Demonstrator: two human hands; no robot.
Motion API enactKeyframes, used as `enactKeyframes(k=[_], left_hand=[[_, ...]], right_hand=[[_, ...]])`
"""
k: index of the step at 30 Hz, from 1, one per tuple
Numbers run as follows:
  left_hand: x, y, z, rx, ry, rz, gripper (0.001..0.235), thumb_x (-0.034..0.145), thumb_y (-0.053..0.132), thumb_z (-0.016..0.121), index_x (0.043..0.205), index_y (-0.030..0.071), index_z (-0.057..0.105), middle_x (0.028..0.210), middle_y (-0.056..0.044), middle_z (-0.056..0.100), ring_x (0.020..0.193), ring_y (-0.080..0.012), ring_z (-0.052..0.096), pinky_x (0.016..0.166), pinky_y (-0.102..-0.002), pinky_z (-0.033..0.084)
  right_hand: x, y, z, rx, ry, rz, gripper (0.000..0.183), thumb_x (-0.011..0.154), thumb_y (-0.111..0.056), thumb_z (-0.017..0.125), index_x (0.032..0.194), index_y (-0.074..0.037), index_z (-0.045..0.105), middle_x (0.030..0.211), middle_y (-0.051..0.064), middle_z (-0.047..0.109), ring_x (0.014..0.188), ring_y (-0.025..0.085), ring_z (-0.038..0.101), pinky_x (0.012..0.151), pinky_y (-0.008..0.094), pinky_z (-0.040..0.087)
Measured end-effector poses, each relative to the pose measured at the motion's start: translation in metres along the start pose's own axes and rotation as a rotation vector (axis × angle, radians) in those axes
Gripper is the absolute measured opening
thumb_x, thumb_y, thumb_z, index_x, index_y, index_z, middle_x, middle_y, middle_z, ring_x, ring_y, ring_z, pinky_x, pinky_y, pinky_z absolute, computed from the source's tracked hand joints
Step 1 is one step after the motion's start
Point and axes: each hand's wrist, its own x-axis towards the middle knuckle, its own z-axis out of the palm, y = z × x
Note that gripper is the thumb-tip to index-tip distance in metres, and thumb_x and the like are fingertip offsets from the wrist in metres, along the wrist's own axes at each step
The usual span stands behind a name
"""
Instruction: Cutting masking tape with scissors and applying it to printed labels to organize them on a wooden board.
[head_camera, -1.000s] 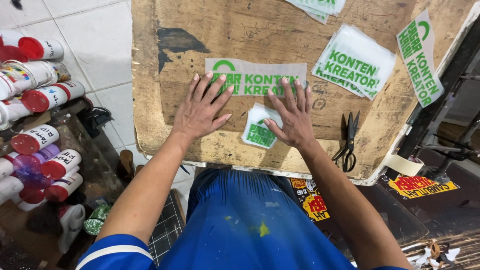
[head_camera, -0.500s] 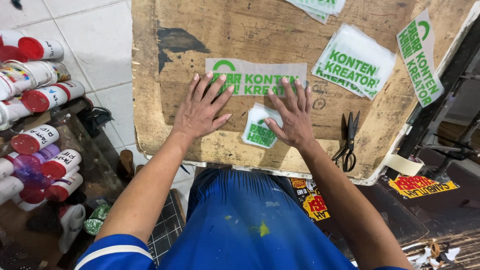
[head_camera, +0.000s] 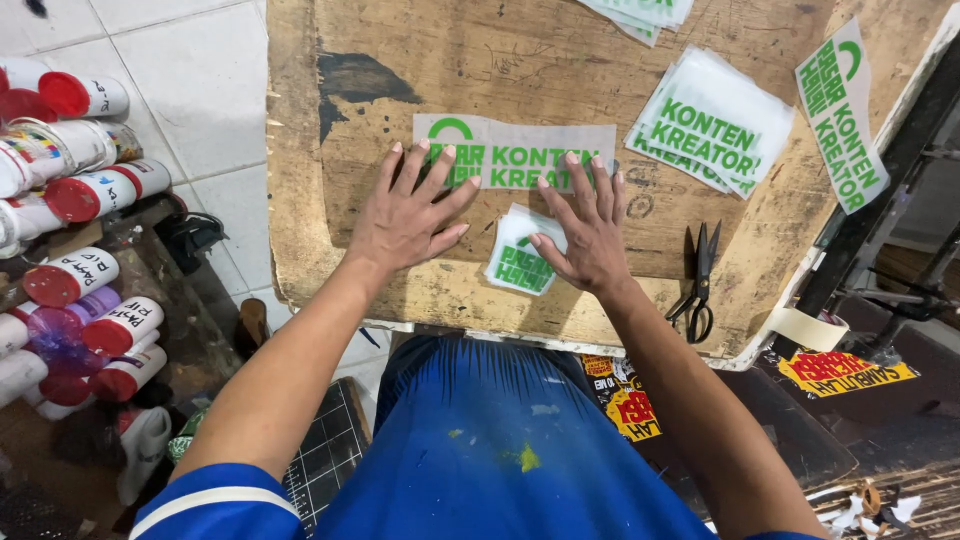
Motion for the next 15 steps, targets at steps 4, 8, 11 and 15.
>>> enactKeyframes(k=[4,8,11,15], left_hand=[[0.0024,0.0011,-0.0062,0.009,-0.010,0.002,0.064,0.099,0.058,0.049,0.155,0.031,0.037,0.146,-0.017,0.041,0.132,-0.0436,0.043,0.109,-0.063,0.036],[0.0021,0.0008,-0.0050,0.010,0.002,0.018,0.063,0.099,0.057,0.050,0.154,0.029,0.042,0.144,-0.019,0.043,0.131,-0.0454,0.044,0.108,-0.064,0.037],[0.0013,0.0016,-0.0038,0.009,-0.006,0.021,0.064,0.099,0.057,0.050,0.155,0.028,0.042,0.145,-0.020,0.043,0.131,-0.0463,0.044,0.108,-0.065,0.037],[0.0016,0.0018,-0.0043,0.014,-0.022,0.022,0.064,0.099,0.057,0.051,0.155,0.028,0.042,0.146,-0.021,0.042,0.131,-0.0464,0.044,0.108,-0.065,0.037]], right_hand=[[0.0003,0.0014,0.0019,-0.015,0.008,0.000,0.068,0.099,-0.064,0.047,0.157,-0.027,0.047,0.170,0.012,0.018,0.155,0.042,0.007,0.122,0.061,0.003],[-0.0008,0.0024,0.0034,-0.015,0.012,-0.007,0.068,0.099,-0.064,0.047,0.156,-0.027,0.047,0.170,0.013,0.019,0.154,0.043,0.008,0.122,0.061,0.003],[-0.0014,0.0016,0.0018,-0.020,0.015,-0.006,0.068,0.099,-0.064,0.048,0.156,-0.027,0.048,0.170,0.013,0.019,0.154,0.042,0.008,0.122,0.061,0.004],[-0.0010,0.0015,0.0021,-0.008,0.021,-0.004,0.067,0.099,-0.064,0.048,0.155,-0.028,0.048,0.169,0.013,0.020,0.154,0.042,0.009,0.122,0.061,0.004]])
